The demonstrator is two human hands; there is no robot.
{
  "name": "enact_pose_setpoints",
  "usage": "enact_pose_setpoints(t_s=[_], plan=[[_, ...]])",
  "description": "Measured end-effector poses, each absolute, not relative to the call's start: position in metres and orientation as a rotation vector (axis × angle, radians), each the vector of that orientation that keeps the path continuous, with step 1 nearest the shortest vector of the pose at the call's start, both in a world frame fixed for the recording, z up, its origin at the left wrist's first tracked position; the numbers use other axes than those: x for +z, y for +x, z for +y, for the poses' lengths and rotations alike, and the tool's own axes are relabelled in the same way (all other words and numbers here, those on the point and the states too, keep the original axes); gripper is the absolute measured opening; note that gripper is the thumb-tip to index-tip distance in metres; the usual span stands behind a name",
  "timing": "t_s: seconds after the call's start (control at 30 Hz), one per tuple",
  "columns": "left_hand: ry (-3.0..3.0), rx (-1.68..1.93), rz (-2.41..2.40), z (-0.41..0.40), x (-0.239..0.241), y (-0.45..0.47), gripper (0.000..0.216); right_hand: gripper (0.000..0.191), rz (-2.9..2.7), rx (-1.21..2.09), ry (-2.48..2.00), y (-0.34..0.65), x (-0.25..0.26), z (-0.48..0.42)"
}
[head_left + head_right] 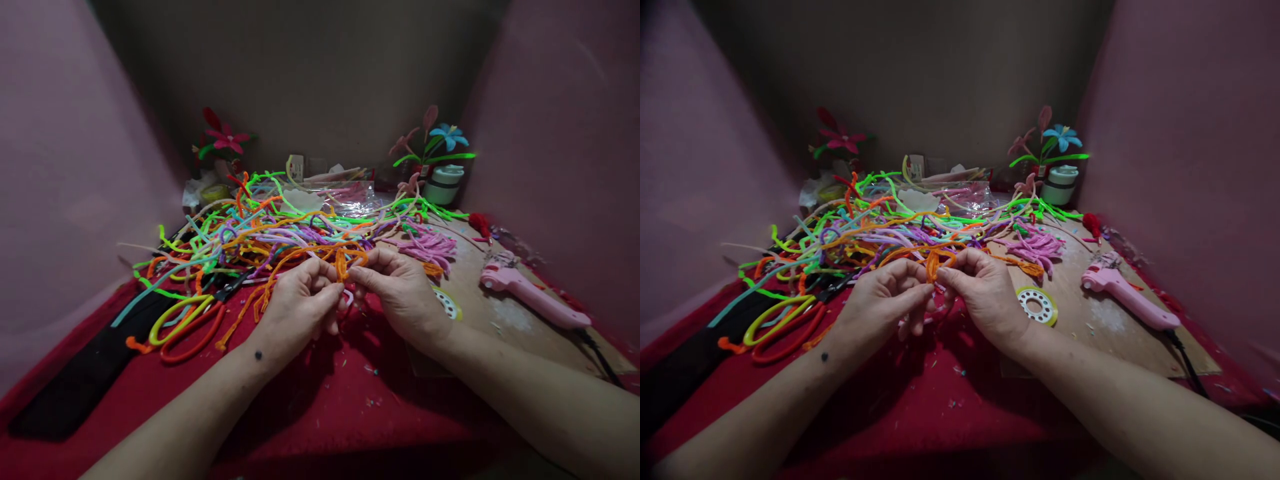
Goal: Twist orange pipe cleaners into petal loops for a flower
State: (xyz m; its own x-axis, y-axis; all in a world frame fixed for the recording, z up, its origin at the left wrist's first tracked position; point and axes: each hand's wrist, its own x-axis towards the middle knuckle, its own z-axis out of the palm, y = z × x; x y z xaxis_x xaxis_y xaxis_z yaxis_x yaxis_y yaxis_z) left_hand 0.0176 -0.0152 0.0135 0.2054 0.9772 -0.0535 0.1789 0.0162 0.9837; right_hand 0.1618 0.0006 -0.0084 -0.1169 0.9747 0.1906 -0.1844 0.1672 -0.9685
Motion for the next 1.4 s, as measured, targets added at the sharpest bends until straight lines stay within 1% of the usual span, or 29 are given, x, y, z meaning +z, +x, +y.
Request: enact_pose_setpoints(t_s=[0.27, 0.37, 0.5, 0.6, 0.83, 1.23, 1.4], plan=[[1.389, 0.946, 1.148, -0.016, 0.011, 0.017, 0.013, 0.014, -1.299, 1.338, -0.896, 0.161, -0.012, 0.0], [1.4, 0.945, 1.153, -0.015, 0.008, 0.016, 0.012, 0.017, -1.264, 1.45, -0.894, 0.162, -0.014, 0.001], [1.403, 0.974, 1.196, -0.013, 0.011, 0.017, 0.01, 0.019, -1.241, 1.574, -0.783, 0.164, -0.014, 0.004], [1.386, 1.014, 1.224, -0.014, 0.014, 0.017, 0.009, 0.019, -1.243, 1.562, -0.759, 0.165, -0.012, 0.005], [1.356, 1.046, 1.222, -0.014, 0.014, 0.016, 0.01, 0.019, -1.235, 1.519, -0.851, 0.162, -0.012, 0.005], [1.322, 0.986, 1.161, -0.013, 0.01, 0.017, 0.012, 0.028, -1.161, 1.758, -0.84, 0.163, -0.022, 0.01], [1.354, 0.99, 1.182, -0.013, 0.012, 0.017, 0.014, 0.023, -1.05, 1.852, -0.685, 0.163, -0.021, 0.012]])
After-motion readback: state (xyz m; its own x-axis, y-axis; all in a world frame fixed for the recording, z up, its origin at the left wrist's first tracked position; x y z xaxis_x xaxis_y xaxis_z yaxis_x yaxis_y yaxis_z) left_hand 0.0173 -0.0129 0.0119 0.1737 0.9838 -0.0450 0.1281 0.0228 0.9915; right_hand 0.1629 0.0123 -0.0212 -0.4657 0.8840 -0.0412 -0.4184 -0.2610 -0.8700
